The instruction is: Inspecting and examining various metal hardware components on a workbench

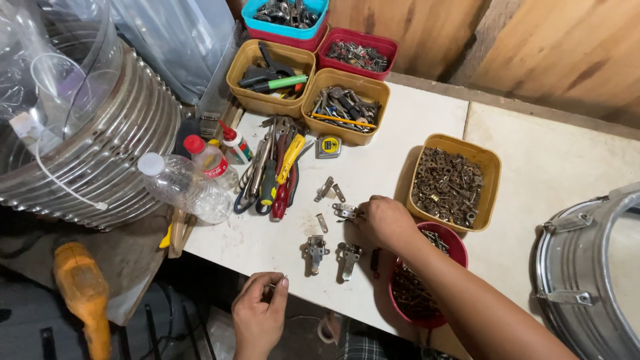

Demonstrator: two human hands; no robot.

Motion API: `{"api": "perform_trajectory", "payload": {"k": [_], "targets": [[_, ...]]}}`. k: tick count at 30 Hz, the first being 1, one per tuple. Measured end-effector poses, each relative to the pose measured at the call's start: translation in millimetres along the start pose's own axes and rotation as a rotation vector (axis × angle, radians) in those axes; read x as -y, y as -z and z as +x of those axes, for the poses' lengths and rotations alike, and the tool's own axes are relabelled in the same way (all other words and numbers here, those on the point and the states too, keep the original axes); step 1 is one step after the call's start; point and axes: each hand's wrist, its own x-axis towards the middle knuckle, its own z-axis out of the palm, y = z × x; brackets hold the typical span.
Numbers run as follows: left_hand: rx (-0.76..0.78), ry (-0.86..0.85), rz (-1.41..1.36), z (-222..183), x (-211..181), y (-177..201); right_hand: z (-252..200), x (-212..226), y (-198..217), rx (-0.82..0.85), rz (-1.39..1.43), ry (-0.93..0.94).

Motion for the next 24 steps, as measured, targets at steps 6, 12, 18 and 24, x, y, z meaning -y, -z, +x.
{"api": "perform_trajectory", "payload": {"k": [6,12,18,24], "targets": [[-0.004,0.045,-0.032,-3,6,3,-13,30,39,0.154,0.122,-0.147],[0.014,0.043,0.013,-4,5,3,7,10,6,0.06,0.126,-0.066],[0.011,0.021,-0.011,-5,-6,5,-10,27,45,0.251,0.331,-0.215],[-0.011,-0.135,-0.101,1,-40,3,-34,15,52,0.147,0.695,-0.066]]}}
